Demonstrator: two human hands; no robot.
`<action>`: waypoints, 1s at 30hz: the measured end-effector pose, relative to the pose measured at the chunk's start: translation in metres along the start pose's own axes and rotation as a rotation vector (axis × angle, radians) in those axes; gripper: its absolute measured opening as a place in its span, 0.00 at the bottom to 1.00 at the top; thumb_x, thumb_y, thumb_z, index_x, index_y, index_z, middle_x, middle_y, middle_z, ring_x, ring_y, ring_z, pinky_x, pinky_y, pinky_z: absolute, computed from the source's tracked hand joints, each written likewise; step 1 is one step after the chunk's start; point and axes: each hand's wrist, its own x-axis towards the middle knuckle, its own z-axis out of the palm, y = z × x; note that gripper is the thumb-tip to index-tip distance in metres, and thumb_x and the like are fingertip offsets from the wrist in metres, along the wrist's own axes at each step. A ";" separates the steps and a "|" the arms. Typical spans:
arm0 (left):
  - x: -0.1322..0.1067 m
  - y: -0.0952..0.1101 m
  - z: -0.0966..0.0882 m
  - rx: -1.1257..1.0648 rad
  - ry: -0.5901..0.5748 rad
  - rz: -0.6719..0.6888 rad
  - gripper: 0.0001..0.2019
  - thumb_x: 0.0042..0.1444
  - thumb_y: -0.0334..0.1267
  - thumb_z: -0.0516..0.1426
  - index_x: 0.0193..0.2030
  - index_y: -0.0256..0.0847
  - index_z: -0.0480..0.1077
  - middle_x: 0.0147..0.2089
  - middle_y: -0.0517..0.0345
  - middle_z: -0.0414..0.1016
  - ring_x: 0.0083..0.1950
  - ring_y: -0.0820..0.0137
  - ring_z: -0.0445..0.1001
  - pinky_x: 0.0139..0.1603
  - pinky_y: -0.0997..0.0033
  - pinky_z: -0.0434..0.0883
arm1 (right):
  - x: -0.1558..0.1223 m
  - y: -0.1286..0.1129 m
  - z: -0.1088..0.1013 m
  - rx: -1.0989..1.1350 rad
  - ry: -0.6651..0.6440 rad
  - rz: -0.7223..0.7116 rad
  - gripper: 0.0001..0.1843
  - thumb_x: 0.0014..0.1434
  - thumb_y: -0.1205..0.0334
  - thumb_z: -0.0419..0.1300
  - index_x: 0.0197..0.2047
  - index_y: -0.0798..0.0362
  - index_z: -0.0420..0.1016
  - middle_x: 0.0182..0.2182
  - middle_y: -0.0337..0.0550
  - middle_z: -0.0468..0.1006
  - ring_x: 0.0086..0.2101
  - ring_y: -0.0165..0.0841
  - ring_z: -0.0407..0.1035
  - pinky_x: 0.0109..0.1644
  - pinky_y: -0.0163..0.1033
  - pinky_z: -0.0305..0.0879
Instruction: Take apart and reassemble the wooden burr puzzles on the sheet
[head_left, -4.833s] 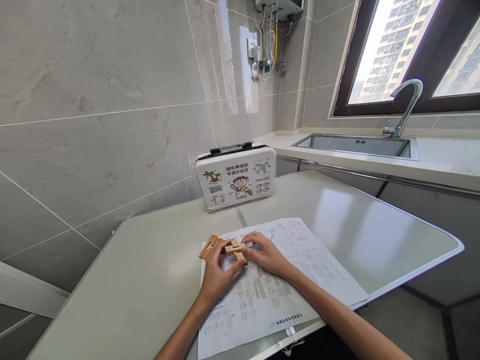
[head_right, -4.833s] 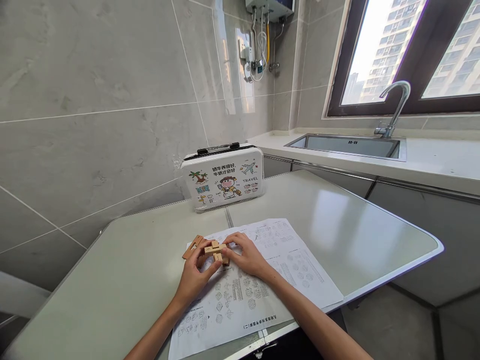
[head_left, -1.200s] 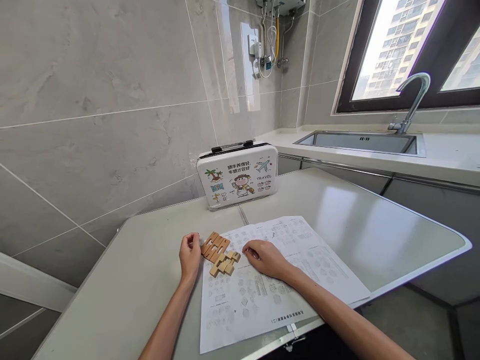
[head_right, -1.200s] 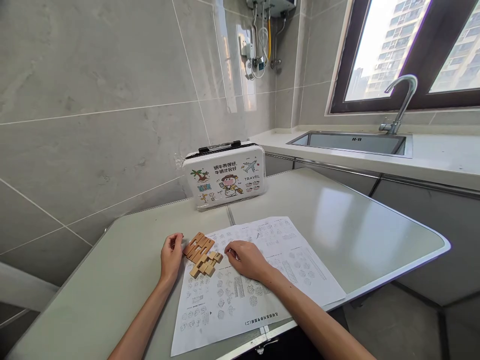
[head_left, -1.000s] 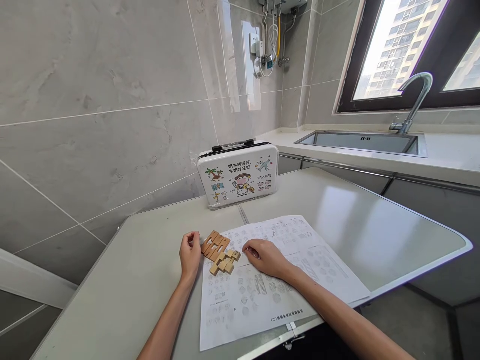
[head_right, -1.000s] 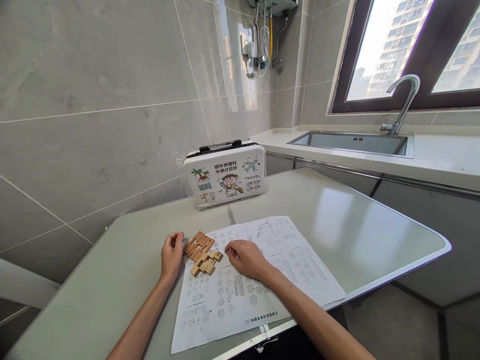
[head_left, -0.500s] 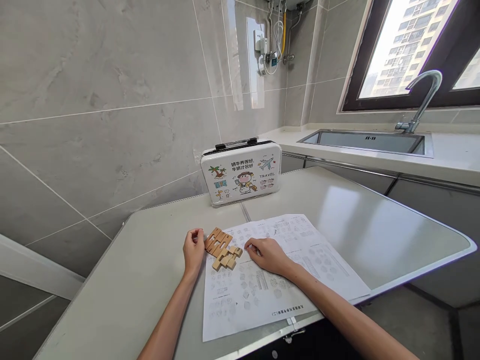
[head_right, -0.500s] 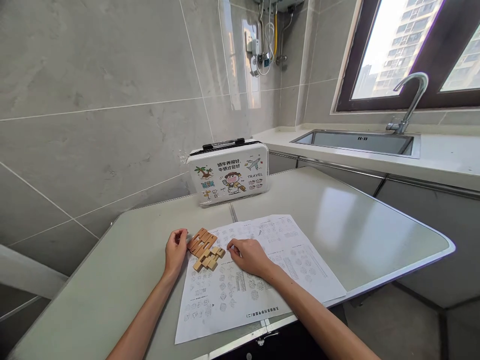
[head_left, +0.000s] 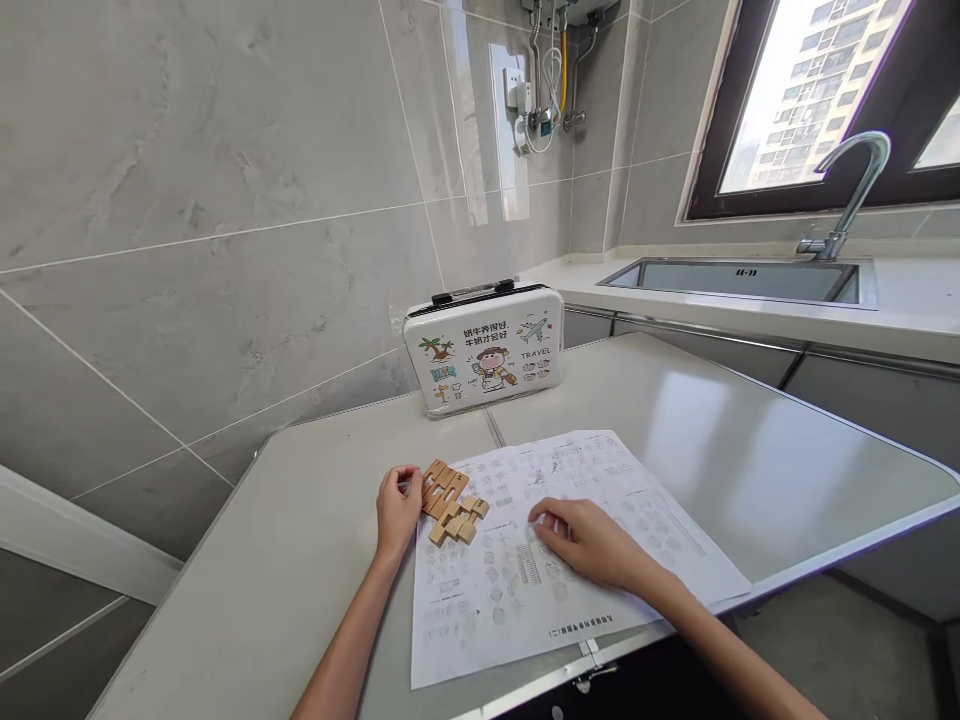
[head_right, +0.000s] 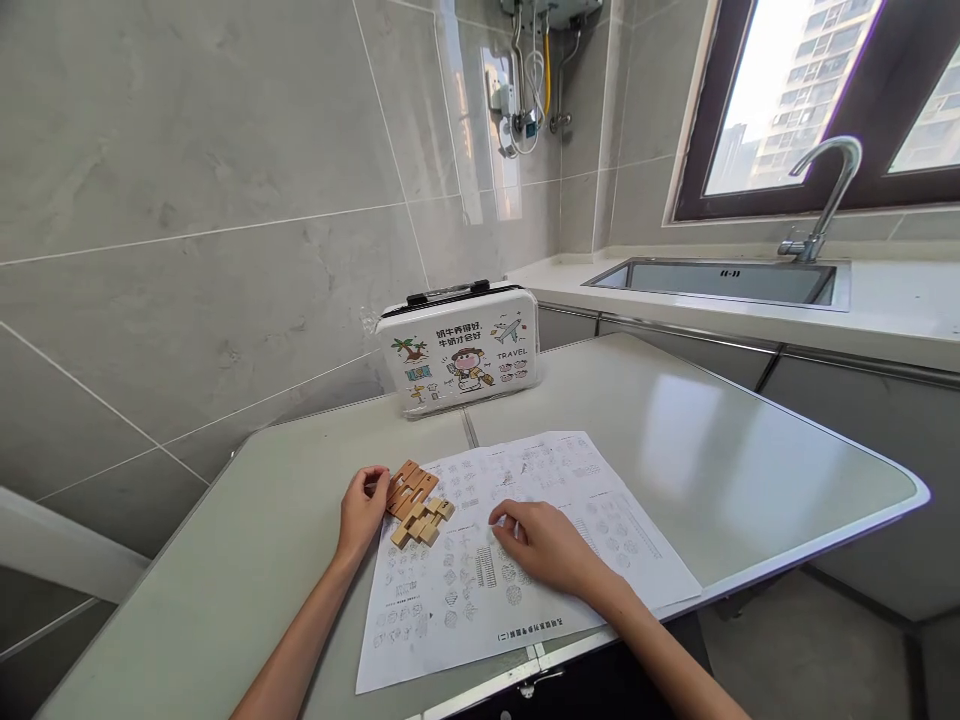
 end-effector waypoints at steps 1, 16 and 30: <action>-0.001 0.000 0.000 0.017 -0.012 0.016 0.15 0.58 0.51 0.57 0.41 0.42 0.74 0.48 0.48 0.79 0.51 0.56 0.77 0.55 0.56 0.71 | -0.011 0.002 -0.001 0.033 0.025 0.033 0.11 0.69 0.58 0.56 0.47 0.46 0.80 0.31 0.39 0.80 0.29 0.35 0.71 0.34 0.39 0.63; -0.004 0.015 -0.008 0.417 -0.223 0.177 0.24 0.50 0.61 0.64 0.46 0.45 0.77 0.51 0.45 0.79 0.55 0.48 0.74 0.54 0.55 0.68 | -0.062 0.018 -0.003 0.272 0.245 0.188 0.19 0.71 0.44 0.55 0.45 0.48 0.80 0.27 0.41 0.79 0.28 0.36 0.70 0.34 0.39 0.69; 0.036 0.035 -0.001 0.657 -0.353 0.231 0.15 0.39 0.53 0.68 0.27 0.46 0.76 0.41 0.47 0.83 0.37 0.54 0.78 0.35 0.65 0.64 | -0.063 0.018 -0.003 0.249 0.228 0.204 0.18 0.72 0.45 0.54 0.45 0.47 0.79 0.29 0.41 0.78 0.29 0.35 0.70 0.35 0.39 0.69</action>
